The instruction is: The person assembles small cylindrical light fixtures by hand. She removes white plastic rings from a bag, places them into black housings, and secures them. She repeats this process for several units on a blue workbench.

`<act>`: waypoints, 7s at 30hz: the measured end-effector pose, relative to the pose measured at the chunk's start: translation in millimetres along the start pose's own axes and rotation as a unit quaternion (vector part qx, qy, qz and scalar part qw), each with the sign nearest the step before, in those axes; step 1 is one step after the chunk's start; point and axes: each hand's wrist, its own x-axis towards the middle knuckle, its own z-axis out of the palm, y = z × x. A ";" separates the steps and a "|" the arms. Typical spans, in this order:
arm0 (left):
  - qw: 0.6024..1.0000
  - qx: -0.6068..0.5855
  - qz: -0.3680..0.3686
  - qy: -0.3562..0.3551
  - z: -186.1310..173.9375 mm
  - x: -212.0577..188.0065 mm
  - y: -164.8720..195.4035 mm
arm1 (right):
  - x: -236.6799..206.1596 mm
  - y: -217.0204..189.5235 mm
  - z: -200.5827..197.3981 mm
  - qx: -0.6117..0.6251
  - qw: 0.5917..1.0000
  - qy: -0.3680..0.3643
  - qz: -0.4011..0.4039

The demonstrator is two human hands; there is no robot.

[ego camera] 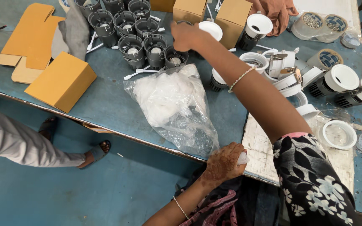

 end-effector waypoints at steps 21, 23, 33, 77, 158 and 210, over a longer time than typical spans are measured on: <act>0.999 0.032 0.001 -0.033 -4.9 1.6 3.6 | -23.4 0.7 21.0 0.113 0.967 0.131 -0.186; 0.999 0.027 0.003 -0.026 -2.5 1.8 2.1 | -27.0 -2.3 20.3 0.105 0.963 0.146 -0.200; 1.000 0.001 0.003 -0.017 3.8 -0.9 -3.4 | -25.9 1.8 -18.5 0.049 0.957 0.141 -0.247; 0.992 -0.066 -0.091 -0.051 -13.8 8.3 4.2 | -388.4 53.9 53.9 0.214 0.921 0.189 0.264; 0.947 -0.074 -0.242 0.198 -143.9 -21.8 -25.2 | -206.2 -104.4 140.2 0.323 0.893 0.274 -0.156; 0.951 0.151 -0.267 0.021 -85.9 0.1 -97.2 | -297.5 -47.7 204.4 0.504 0.800 0.283 0.159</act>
